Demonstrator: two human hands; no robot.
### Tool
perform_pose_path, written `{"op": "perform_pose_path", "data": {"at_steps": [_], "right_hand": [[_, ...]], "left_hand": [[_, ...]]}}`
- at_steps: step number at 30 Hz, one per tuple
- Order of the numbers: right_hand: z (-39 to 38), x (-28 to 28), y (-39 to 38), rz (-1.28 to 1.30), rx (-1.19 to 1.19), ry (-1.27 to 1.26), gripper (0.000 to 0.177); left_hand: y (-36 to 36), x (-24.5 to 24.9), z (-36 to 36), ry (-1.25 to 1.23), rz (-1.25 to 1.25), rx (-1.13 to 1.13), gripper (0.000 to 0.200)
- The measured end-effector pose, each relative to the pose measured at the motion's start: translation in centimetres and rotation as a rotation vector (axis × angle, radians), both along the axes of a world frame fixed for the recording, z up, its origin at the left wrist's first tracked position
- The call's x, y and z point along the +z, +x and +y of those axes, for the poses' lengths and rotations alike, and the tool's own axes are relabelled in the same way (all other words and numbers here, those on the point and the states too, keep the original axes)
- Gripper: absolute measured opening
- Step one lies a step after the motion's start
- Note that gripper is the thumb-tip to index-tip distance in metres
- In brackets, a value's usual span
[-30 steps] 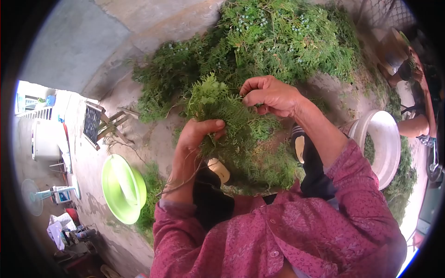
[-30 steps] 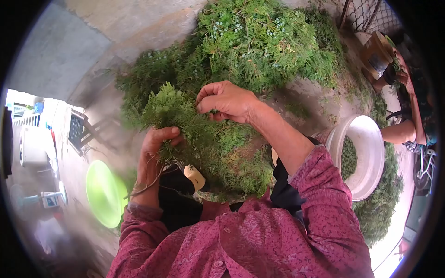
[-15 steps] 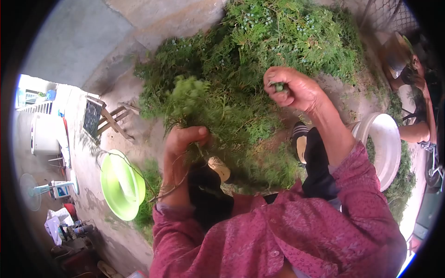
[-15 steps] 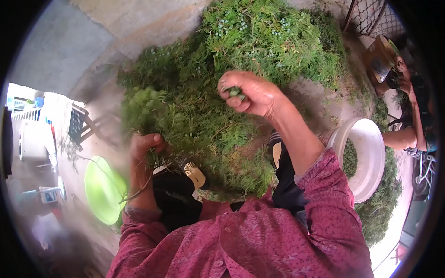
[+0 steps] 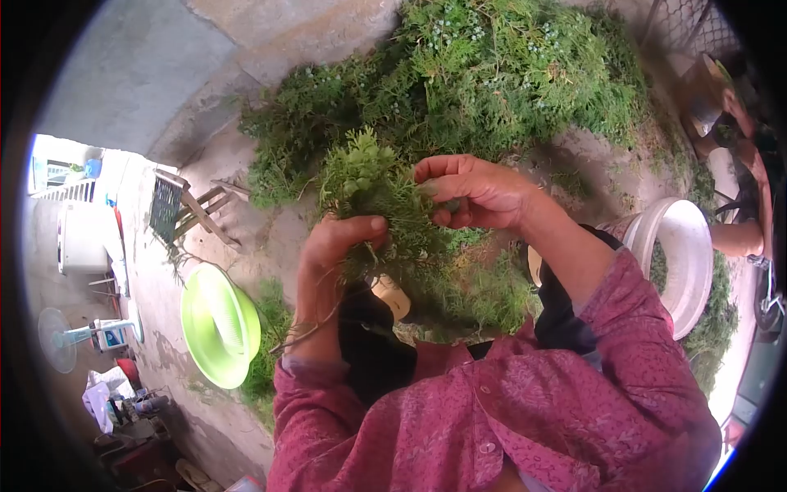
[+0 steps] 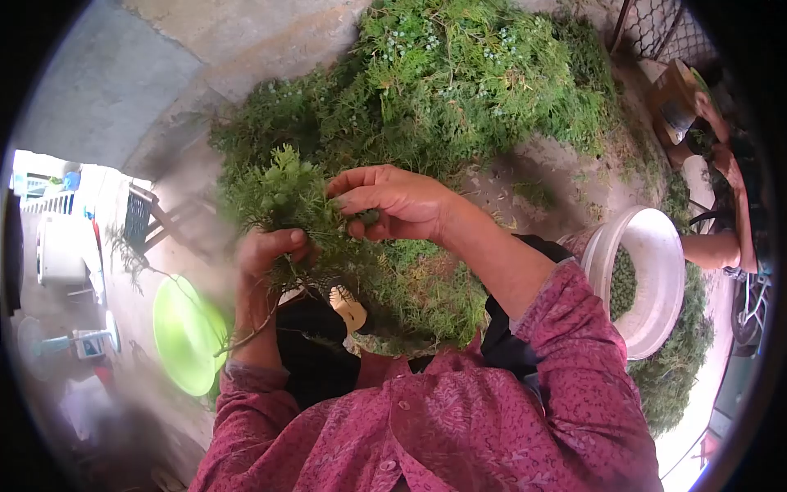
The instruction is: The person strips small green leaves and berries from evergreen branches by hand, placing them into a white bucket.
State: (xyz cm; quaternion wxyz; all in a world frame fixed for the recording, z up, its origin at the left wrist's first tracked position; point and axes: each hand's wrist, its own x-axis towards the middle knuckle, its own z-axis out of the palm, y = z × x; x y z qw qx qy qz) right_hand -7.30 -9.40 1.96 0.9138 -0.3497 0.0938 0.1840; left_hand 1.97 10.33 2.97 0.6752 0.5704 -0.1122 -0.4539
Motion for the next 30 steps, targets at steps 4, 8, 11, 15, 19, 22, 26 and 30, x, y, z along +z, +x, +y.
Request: {"op": "perform_pose_path", "data": {"at_steps": [4, 8, 11, 15, 19, 22, 26, 30], "right_hand": [[-0.2, 0.2, 0.0, 0.012, -0.046, -0.049, 0.026], [-0.4, 0.1, -0.1, 0.026, -0.059, -0.150, 0.027], [-0.7, 0.0, 0.0, 0.027, -0.039, -0.146, 0.027], [-0.3, 0.2, 0.0, 0.066, -0.090, -0.233, 0.026], [-0.5, -1.3, 0.3, 0.048, -0.093, -0.226, 0.024], [-1.2, -1.4, 0.4, 0.045, -0.086, -0.230, 0.023], [-5.0, -0.9, 0.0, 0.004, -0.269, -0.295, 0.022], [-7.5, -0.4, -2.6, 0.027, -0.521, -0.162, 0.019]], "left_hand": [[-0.3, 0.0, -0.9, -0.010, 0.009, 0.023, 0.038], [0.1, -0.6, -0.8, 0.006, -0.006, 0.001, 0.035], [0.1, -0.7, -0.9, 0.048, -0.028, 0.015, 0.034], [0.2, -0.7, -0.9, 0.074, -0.030, 0.030, 0.033], [-0.3, 0.0, -1.2, 0.109, -0.030, 0.029, 0.032], [0.4, -0.5, -0.7, 0.113, -0.073, -0.036, 0.030], [1.0, 0.6, 0.6, 0.093, -0.071, 0.018, 0.029], [0.3, 1.6, 0.5, -0.021, -0.166, 0.084, 0.024]]}}
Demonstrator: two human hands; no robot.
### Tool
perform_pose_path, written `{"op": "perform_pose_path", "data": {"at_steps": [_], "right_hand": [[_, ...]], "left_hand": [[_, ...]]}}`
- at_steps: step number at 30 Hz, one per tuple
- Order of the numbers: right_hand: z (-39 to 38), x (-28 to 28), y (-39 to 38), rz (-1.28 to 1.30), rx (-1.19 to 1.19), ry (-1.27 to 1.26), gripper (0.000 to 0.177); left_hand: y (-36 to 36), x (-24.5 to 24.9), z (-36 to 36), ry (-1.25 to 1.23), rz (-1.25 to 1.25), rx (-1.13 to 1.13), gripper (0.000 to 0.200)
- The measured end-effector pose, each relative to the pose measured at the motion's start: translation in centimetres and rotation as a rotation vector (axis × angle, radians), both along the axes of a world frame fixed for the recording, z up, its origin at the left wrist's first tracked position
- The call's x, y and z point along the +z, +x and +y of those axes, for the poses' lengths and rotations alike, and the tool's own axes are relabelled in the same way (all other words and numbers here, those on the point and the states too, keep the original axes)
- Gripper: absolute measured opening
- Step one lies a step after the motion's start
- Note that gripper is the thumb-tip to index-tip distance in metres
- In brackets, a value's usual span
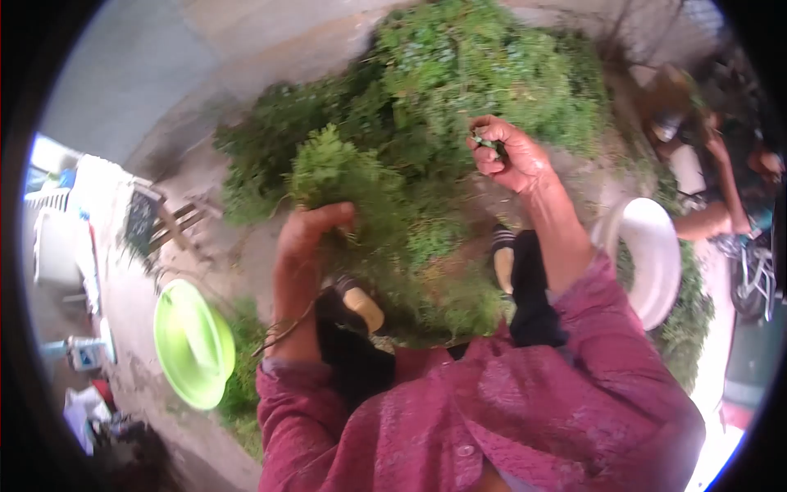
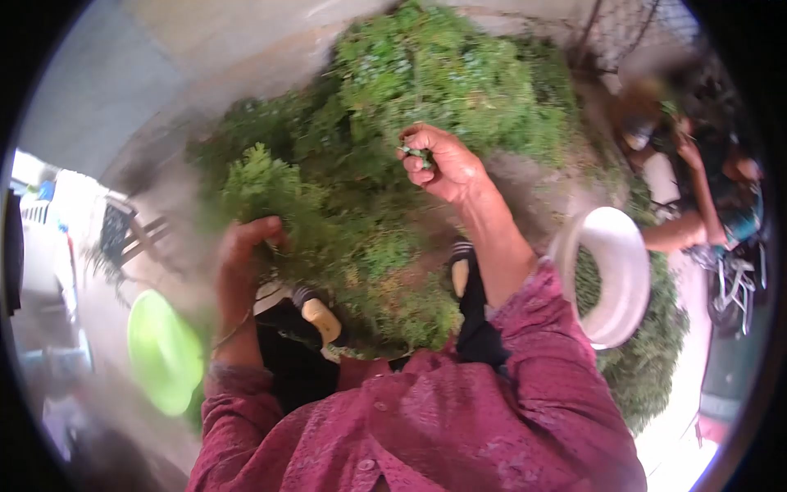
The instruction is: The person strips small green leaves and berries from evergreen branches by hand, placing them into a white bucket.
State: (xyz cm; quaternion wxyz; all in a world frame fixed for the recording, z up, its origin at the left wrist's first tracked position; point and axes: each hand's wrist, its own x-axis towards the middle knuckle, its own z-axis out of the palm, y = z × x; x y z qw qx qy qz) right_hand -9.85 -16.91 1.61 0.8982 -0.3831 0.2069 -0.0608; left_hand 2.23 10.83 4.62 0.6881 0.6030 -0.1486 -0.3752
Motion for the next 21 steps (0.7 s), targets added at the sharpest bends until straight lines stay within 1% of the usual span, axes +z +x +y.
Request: {"op": "perform_pose_path", "data": {"at_steps": [1, 2, 4, 5, 6, 7, 8, 10, 11, 12, 13, 14, 15, 16, 18, 19, 20, 21], "right_hand": [[-0.8, 0.0, -1.2, -0.072, -0.075, 0.092, 0.019], [-1.7, 0.4, -2.9, -0.152, -0.157, 0.180, 0.020], [-3.5, 2.0, -8.0, -0.141, -0.347, 0.092, 0.018], [-4.5, 2.4, -11.1, -0.098, -0.517, -0.039, 0.018], [-5.5, 2.8, -14.3, -0.047, -0.675, -0.167, 0.019], [-6.6, 3.0, -17.7, 0.037, -0.837, -0.322, 0.018], [-7.7, 3.0, -21.0, 0.121, -0.987, -0.477, 0.018], [-9.5, 2.5, -27.2, 0.283, -1.200, -0.736, 0.016], [-10.7, 1.4, -30.5, 0.436, -1.187, -0.908, 0.029], [-10.4, 1.0, -32.1, 0.447, -1.200, -0.911, 0.029], [-10.0, 0.6, -33.4, 0.978, -0.899, -1.040, 0.039], [-9.7, 0.0, -34.4, 1.476, -0.524, -1.108, 0.049], [-8.6, -1.3, -35.0, 1.498, -0.580, -1.142, 0.059], [-8.4, -1.6, -35.6, 1.544, -0.655, -1.116, 0.052], [-8.8, -0.2, -36.3, 1.311, -0.735, -0.880, 0.041], [-8.8, -0.1, -36.6, 1.312, -0.740, -0.874, 0.041], [-9.1, 0.0, -36.7, 1.115, -0.849, -0.765, 0.035], [-9.5, 0.3, -36.4, 0.909, -0.939, -0.660, 0.029]], "left_hand": [[-0.3, 0.3, -0.4, 0.034, -0.107, 0.014, 0.022], [0.1, -0.6, -0.6, 0.023, -0.137, 0.023, 0.021], [1.0, -1.7, -1.1, 0.026, -0.193, 0.055, 0.019], [0.9, -1.8, -1.2, 0.042, -0.213, 0.081, 0.018], [0.5, -1.4, -1.3, 0.002, -0.058, 0.093, 0.017], [0.5, -1.1, -1.1, -0.011, 0.051, 0.052, 0.017], [1.2, -1.7, -1.0, -0.028, 0.033, 0.003, 0.020], [1.2, -1.6, -1.3, 0.008, 0.067, 0.011, 0.022], [1.4, -1.9, -1.5, 0.006, 0.074, -0.008, 0.022], [1.5, -2.1, -1.7, -0.008, 0.063, -0.028, 0.023], [1.3, -2.1, -2.0, -0.021, 0.051, -0.044, 0.024], [0.8, -2.0, -2.2, -0.020, 0.052, -0.053, 0.024], [0.0, -1.6, -2.7, -0.015, -0.013, -0.030, 0.015], [-0.5, -1.2, -3.1, -0.011, -0.079, -0.004, 0.026], [-0.5, -1.4, -3.3, -0.038, -0.068, -0.010, 0.025], [-0.5, -1.8, -3.3, -0.056, -0.052, -0.017, 0.024], [0.0, -2.7, -3.3, -0.055, -0.055, -0.018, 0.024], [1.1, -3.7, -3.3, -0.091, 0.050, -0.127, 0.018]]}}
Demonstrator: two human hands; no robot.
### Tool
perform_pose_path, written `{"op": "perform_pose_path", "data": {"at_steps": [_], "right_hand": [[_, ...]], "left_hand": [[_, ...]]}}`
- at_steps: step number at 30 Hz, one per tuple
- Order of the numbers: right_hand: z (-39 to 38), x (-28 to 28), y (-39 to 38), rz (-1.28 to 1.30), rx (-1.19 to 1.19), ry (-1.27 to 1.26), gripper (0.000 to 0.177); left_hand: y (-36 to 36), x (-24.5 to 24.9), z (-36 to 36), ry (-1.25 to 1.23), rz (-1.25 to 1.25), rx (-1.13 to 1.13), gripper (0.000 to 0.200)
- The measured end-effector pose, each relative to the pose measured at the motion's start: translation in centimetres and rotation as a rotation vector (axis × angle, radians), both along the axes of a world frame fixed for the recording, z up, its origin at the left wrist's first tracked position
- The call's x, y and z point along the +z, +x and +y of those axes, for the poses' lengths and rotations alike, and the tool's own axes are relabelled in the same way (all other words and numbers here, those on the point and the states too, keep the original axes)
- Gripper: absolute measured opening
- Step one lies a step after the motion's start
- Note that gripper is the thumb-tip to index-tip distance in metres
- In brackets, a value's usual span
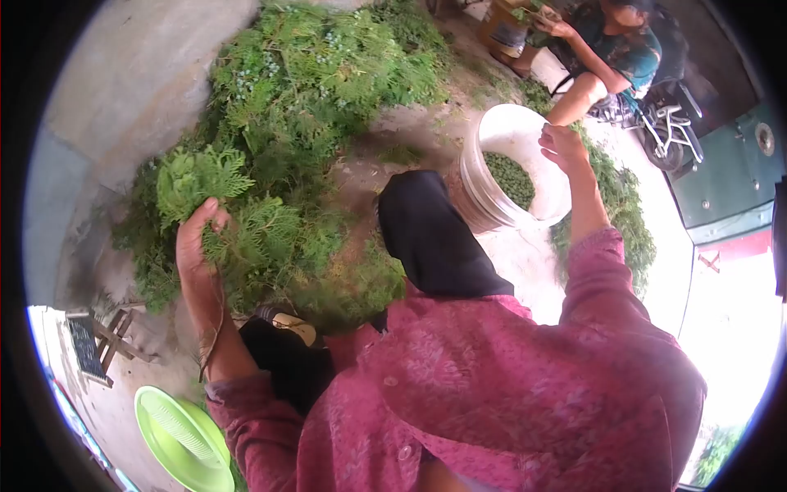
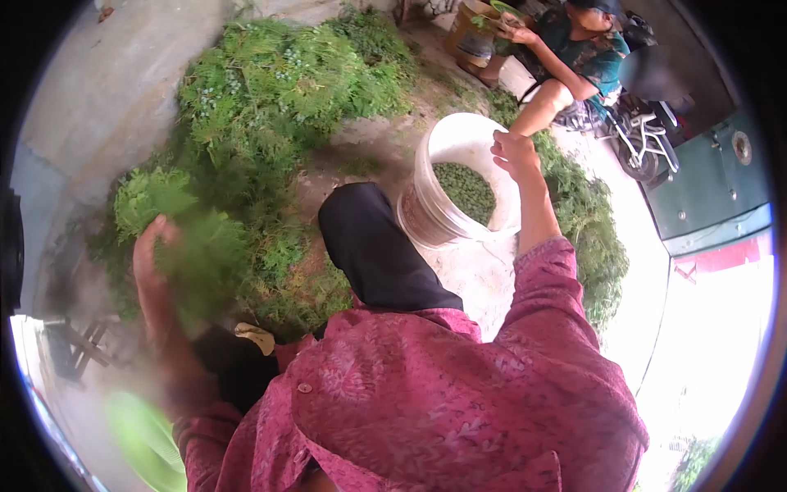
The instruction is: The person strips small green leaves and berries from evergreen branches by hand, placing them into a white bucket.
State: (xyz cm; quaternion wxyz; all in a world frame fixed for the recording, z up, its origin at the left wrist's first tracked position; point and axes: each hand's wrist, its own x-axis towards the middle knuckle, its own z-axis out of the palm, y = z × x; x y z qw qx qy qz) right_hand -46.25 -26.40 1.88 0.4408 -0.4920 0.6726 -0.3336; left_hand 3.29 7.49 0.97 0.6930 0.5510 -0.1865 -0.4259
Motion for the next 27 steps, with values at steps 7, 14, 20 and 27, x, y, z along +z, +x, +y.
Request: {"op": "perform_pose_path", "data": {"at_steps": [7, 14, 20, 27], "right_hand": [[4.5, 2.5, 12.9, -0.328, 0.580, 0.040, 0.022], [14.2, 3.2, 28.4, -0.217, 1.219, 0.144, 0.038], [17.2, 0.7, 33.1, -0.489, 1.261, 0.632, 0.041], [18.1, 2.4, 33.1, -0.495, 1.212, 0.584, 0.026]], "left_hand": [[-0.9, 2.5, 0.1, -0.037, -0.068, -0.113, 0.020], [0.7, 1.2, 0.1, -0.040, 0.020, -0.130, 0.024], [0.7, 2.0, 1.6, -0.099, 0.059, -0.101, 0.021], [0.9, 1.9, 2.1, -0.151, -0.017, -0.129, 0.019]]}}
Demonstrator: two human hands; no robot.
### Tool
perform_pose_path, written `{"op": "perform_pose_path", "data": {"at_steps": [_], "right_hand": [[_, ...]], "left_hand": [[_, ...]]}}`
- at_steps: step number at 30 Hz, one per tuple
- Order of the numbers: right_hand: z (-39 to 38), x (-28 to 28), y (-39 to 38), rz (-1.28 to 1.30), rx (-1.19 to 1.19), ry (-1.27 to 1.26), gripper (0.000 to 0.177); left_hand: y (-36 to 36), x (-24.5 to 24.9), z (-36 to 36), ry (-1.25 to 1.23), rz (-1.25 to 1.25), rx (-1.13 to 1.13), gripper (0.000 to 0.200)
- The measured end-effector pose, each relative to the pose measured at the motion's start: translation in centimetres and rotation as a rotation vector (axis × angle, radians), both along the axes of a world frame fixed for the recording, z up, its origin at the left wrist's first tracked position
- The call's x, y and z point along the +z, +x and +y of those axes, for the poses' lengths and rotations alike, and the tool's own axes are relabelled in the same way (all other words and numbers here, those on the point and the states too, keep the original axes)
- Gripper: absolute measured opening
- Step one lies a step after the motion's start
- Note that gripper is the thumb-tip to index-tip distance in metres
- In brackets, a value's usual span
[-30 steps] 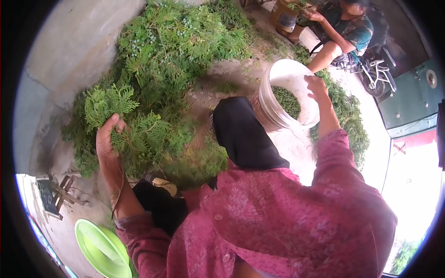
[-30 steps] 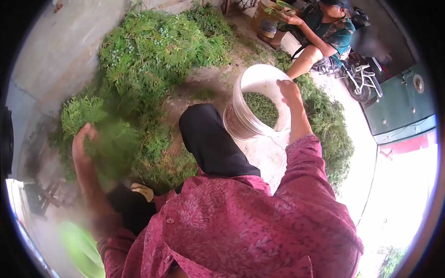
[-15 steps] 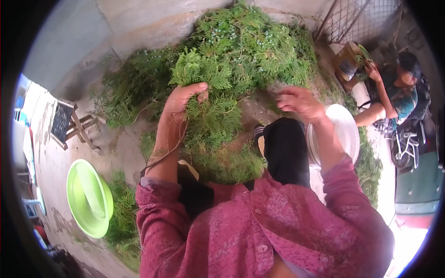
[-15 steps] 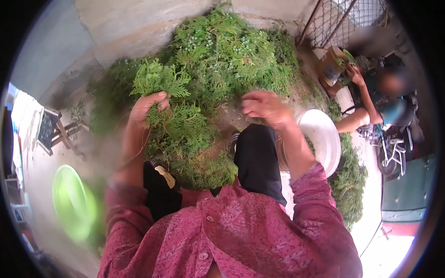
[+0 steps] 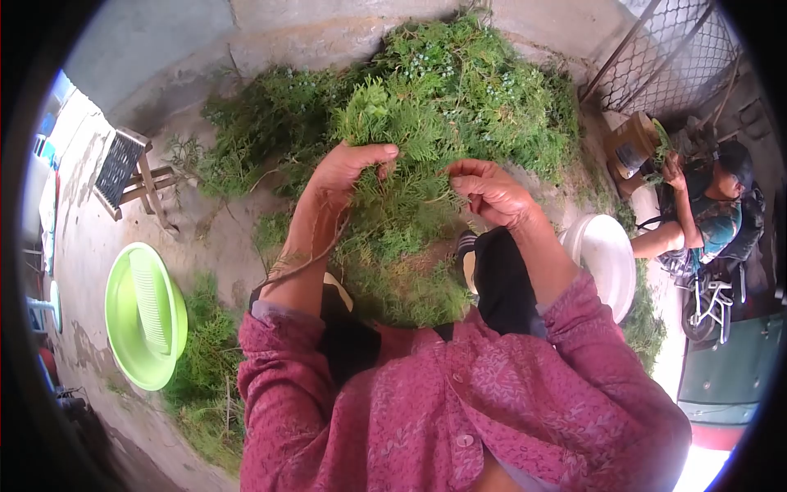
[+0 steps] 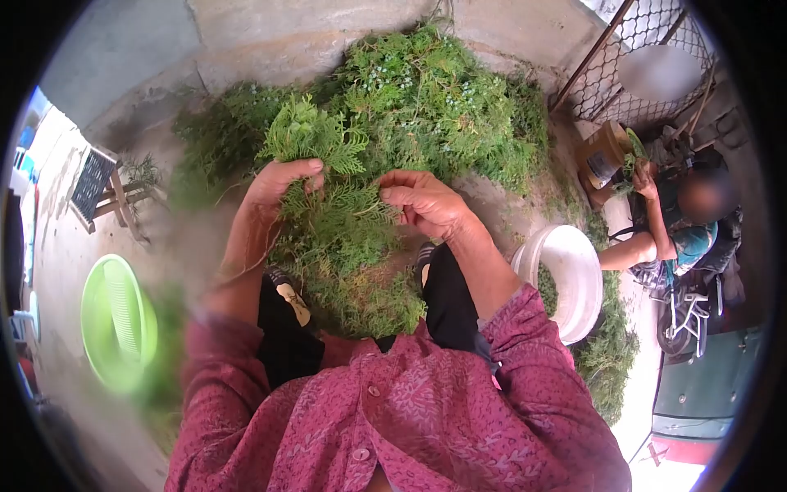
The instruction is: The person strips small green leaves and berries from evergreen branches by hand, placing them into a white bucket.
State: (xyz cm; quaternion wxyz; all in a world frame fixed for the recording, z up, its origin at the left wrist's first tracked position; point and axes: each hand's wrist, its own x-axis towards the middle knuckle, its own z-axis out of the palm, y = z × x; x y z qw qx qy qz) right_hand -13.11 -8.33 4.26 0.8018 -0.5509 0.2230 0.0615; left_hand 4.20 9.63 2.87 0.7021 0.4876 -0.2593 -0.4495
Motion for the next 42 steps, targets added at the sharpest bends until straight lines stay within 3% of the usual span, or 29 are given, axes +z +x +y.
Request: {"op": "perform_pose_path", "data": {"at_steps": [2, 4, 5, 8, 12, 17, 20, 23, 26, 28, 30, 31, 32, 33, 36, 38, 42], "right_hand": [[0.0, 0.4, 0.1, -0.009, -0.012, -0.078, 0.023], [0.8, 0.5, 0.5, -0.132, -0.132, -0.107, 0.022], [0.8, 0.5, 0.6, -0.137, -0.130, -0.111, 0.022], [0.4, -0.5, 1.0, -0.170, -0.127, -0.070, 0.021], [0.6, -0.2, 1.2, -0.197, -0.156, -0.207, 0.018], [1.0, 0.2, 0.9, -0.212, -0.172, -0.159, 0.021], [1.2, 0.4, 0.5, -0.147, -0.239, -0.025, 0.021], [2.2, 1.9, 0.2, -0.229, -0.217, -0.028, 0.020], [2.4, 2.4, 0.0, -0.293, -0.269, -0.209, 0.022], [2.3, 3.0, -0.6, -0.193, -0.294, 0.007, 0.021], [-1.3, 1.6, -1.3, -0.340, -0.335, 0.572, 0.020], [-2.3, 1.8, -2.0, -0.393, -0.361, 0.624, 0.020], [-2.7, 1.8, -2.6, -0.382, -0.394, 0.623, 0.020], [-2.1, 2.2, -2.7, -0.337, -0.382, 0.600, 0.018], [0.1, 1.3, -1.8, -0.200, -0.297, 0.453, 0.019], [1.2, 1.0, -1.0, -0.225, -0.129, 0.422, 0.020], [4.1, 2.5, 0.9, -0.241, -0.107, 0.400, 0.024]], "left_hand": [[-0.6, 0.0, -0.1, -0.012, -0.046, -0.004, 0.018], [-1.4, -0.1, -0.3, -0.027, 0.206, -0.122, 0.021], [-1.9, 0.0, -0.1, -0.027, 0.240, -0.149, 0.040], [-3.4, 0.0, -0.1, -0.055, 0.199, -0.152, 0.045], [-4.6, 0.3, 0.2, 0.006, 0.303, -0.229, 0.050], [-5.0, 0.6, 0.6, -0.084, 0.322, -0.287, 0.044], [-4.2, 0.1, 1.0, -0.187, 0.429, -0.237, 0.030], [-4.5, 1.1, 1.4, -0.184, 0.327, -0.219, 0.026], [-4.1, 0.6, 1.2, -0.219, 0.297, -0.305, 0.027], [-3.9, 0.7, 1.6, -0.235, 0.313, -0.294, 0.028], [-3.9, 1.0, 2.4, -0.253, 0.332, -0.280, 0.029], [-4.0, 1.5, 3.0, -0.215, 0.315, -0.148, 0.025], [-3.8, 1.8, 3.5, -0.177, 0.297, -0.017, 0.025], [-3.3, 1.6, 3.5, -0.240, 0.334, -0.110, 0.027], [-3.9, 1.6, 3.2, -0.229, 0.334, -0.034, 0.029], [-3.9, 1.4, 2.9, -0.214, 0.333, -0.047, 0.028], [-3.1, 0.3, 2.5, -0.179, 0.306, -0.126, 0.030]]}}
